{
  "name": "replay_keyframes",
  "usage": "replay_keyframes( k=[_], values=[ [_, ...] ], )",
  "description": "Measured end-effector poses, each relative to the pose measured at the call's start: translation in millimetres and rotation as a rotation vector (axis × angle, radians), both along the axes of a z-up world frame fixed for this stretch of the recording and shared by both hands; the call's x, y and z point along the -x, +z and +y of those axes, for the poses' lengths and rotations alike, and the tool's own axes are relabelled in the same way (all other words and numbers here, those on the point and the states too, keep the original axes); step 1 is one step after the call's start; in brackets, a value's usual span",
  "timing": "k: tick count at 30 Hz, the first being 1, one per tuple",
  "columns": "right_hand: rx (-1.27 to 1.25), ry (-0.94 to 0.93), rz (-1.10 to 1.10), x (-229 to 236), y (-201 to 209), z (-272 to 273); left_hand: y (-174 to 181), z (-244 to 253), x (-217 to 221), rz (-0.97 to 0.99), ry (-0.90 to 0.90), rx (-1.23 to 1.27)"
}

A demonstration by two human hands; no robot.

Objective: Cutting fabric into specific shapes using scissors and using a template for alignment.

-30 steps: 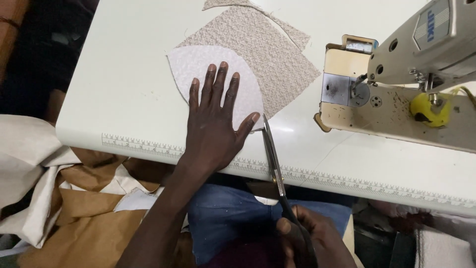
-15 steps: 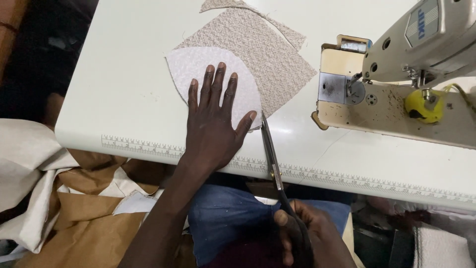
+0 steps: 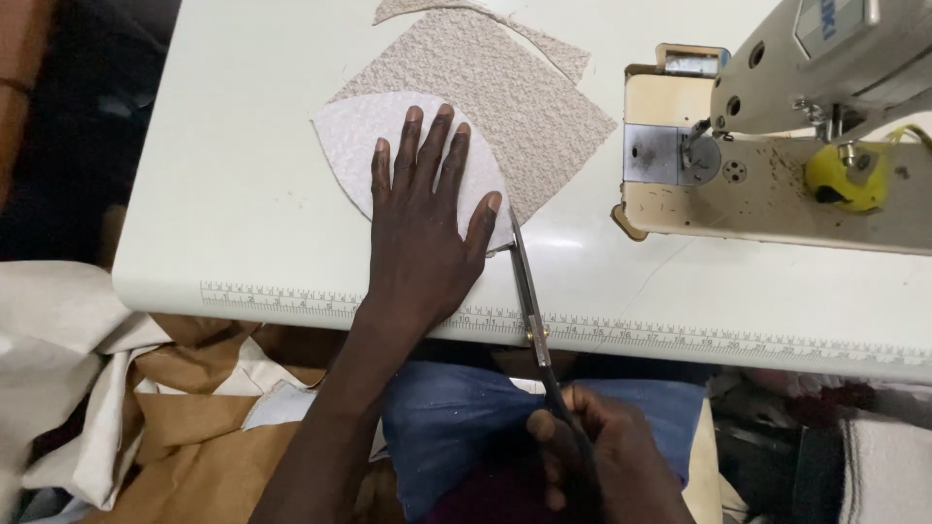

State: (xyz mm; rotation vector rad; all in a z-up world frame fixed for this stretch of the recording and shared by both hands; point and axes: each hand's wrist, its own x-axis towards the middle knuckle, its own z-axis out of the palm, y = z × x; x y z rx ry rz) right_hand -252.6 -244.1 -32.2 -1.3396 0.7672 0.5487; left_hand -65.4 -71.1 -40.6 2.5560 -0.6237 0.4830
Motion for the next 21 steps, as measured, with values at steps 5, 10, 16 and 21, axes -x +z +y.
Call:
replay_keyframes(
  k=[5, 10, 16, 21],
  values=[
    [0.078, 0.062, -0.061, -2.1, 9.2, 9.1, -8.2, -5.2, 0.9, 0.088, -0.021, -0.122],
    [0.051, -0.046, 0.008, -8.2, 17.5, 16.0, -6.3, -5.4, 1.0, 0.103, -0.011, -0.154],
    [0.107, -0.027, 0.011, -9.6, 24.1, 22.3, -6.1, -6.5, 0.8, 0.161, 0.01, -0.205],
    [0.161, 0.015, -0.083, -7.3, 23.2, 24.3, -4.2, -7.8, 1.6, 0.181, 0.027, -0.198]
  ],
)
